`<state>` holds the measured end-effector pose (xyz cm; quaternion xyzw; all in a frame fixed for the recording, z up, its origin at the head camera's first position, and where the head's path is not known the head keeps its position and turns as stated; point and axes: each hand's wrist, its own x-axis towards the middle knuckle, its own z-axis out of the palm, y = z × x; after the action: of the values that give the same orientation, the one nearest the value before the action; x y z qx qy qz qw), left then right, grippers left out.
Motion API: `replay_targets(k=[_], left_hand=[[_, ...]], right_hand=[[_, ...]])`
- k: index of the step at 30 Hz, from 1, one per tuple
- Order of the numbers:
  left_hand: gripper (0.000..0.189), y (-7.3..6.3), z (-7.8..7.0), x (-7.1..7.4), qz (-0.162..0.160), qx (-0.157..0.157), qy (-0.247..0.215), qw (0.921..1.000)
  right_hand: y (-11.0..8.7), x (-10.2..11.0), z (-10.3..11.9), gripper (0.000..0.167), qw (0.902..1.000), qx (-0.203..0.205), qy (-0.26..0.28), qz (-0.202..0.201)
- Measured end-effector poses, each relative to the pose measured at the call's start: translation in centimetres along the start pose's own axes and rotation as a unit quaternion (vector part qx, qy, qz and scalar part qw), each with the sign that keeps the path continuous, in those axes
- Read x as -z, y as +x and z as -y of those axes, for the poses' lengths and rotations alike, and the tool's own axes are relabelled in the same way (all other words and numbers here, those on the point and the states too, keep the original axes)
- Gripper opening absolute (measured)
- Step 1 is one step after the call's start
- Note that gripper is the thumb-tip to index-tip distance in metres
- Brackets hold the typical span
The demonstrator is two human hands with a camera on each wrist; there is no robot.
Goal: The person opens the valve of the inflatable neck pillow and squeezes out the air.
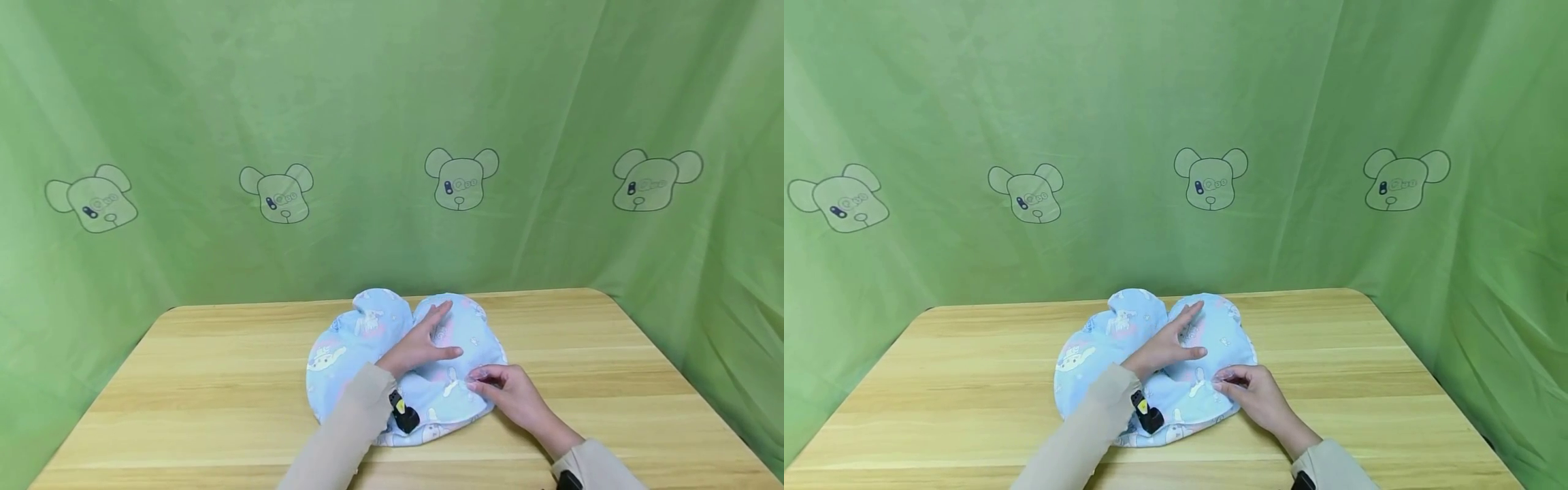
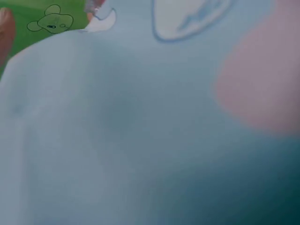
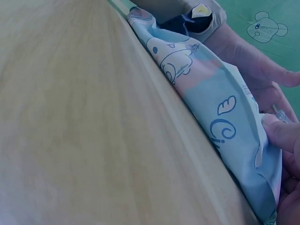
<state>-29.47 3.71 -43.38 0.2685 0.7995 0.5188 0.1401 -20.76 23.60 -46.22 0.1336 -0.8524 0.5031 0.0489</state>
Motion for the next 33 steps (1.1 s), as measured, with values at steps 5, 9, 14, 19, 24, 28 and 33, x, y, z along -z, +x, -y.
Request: replay_targets(k=[5,9,14,19,24,28,33], left_hand=[[0.098,0.1,0.7,-0.4,0.035,-0.021,0.038,0.9984],[0.105,0.2,1.2,-0.6,0.061,-0.021,0.063,0.9960],[0.113,0.4,1.7,-1.0,0.072,-0.013,0.089,0.9934],[0.113,0.6,2.1,-1.3,0.083,-0.001,0.105,0.9910],[0.112,0.7,2.2,-1.4,0.097,0.005,0.120,0.9881],[0.111,0.6,2.0,-1.5,0.109,0.011,0.136,0.9847],[0.109,0.4,1.7,-1.5,0.128,0.015,0.162,0.9783]], right_hand=[[-0.1,-0.1,-0.1,0.012,0.9999,0.011,-0.002,-0.002],[-0.1,-0.1,0.0,0.012,0.9998,0.017,-0.003,-0.009],[-0.1,-0.1,0.0,0.010,0.9997,0.013,-0.006,-0.017],[-0.1,-0.2,0.0,0.010,0.9998,0.011,-0.005,-0.017],[-0.1,-0.2,0.0,0.009,0.9997,0.016,-0.010,-0.016],[-0.1,-0.1,0.0,0.009,0.9996,0.019,-0.011,-0.017],[-0.1,-0.2,-0.1,0.008,0.9994,0.023,-0.018,-0.018]])
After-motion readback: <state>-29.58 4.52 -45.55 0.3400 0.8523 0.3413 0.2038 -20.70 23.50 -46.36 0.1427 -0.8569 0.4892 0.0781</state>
